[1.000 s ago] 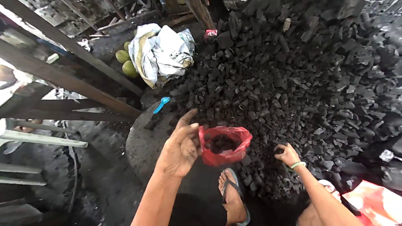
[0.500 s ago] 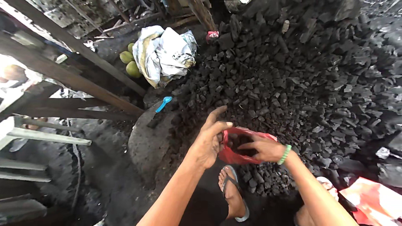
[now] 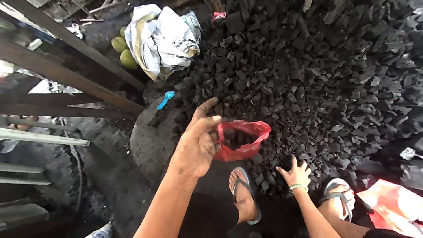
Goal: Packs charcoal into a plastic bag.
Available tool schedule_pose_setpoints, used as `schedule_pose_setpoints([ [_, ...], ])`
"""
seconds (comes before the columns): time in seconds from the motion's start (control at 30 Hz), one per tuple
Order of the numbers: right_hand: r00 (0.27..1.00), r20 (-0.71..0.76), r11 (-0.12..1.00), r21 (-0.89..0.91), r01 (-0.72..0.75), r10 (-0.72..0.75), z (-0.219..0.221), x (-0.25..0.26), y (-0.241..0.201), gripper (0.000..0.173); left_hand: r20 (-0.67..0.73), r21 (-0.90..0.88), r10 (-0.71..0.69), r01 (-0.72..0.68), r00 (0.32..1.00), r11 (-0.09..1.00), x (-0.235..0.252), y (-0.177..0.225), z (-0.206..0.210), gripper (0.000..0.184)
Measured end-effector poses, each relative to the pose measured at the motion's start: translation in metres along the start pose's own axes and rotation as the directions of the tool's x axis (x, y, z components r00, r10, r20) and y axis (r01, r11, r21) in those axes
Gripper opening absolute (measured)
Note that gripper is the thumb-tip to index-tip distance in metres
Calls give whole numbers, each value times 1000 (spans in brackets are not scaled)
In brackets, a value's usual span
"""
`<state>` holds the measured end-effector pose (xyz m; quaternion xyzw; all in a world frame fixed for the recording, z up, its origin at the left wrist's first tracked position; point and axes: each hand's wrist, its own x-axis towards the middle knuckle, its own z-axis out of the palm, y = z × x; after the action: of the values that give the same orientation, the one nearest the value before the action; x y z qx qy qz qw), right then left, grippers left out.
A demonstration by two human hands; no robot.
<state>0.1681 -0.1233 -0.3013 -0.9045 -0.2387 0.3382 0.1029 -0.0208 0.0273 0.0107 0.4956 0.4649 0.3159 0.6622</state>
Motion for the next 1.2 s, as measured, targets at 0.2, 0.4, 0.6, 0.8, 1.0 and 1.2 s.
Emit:
schedule_pose_setpoints([
  [0.2,960,107,935,-223,277,-259,11,7,-3,83,-48,-32,-8,6,999,999,0,1,-5,49],
  [0.4,949,132,927,-211,309,-286,13,15,-8,79,-46,-67,-30,26,998,997,-2,2,-4,48],
  [0.6,901,184,890,-167,423,-393,6,31,7,51,-27,-71,-34,32,999,997,1,-1,-2,47],
  [0.8,909,170,908,257,332,-380,-23,52,1,40,2,4,-70,70,998,998,5,-2,9,49],
  [1.0,885,58,433,886,167,-462,-106,26,-42,35,83,108,-117,108,990,988,4,-5,27,53],
  [1.2,480,118,403,733,548,-869,-152,-32,-118,38,232,97,-172,153,958,983,5,-9,38,53],
])
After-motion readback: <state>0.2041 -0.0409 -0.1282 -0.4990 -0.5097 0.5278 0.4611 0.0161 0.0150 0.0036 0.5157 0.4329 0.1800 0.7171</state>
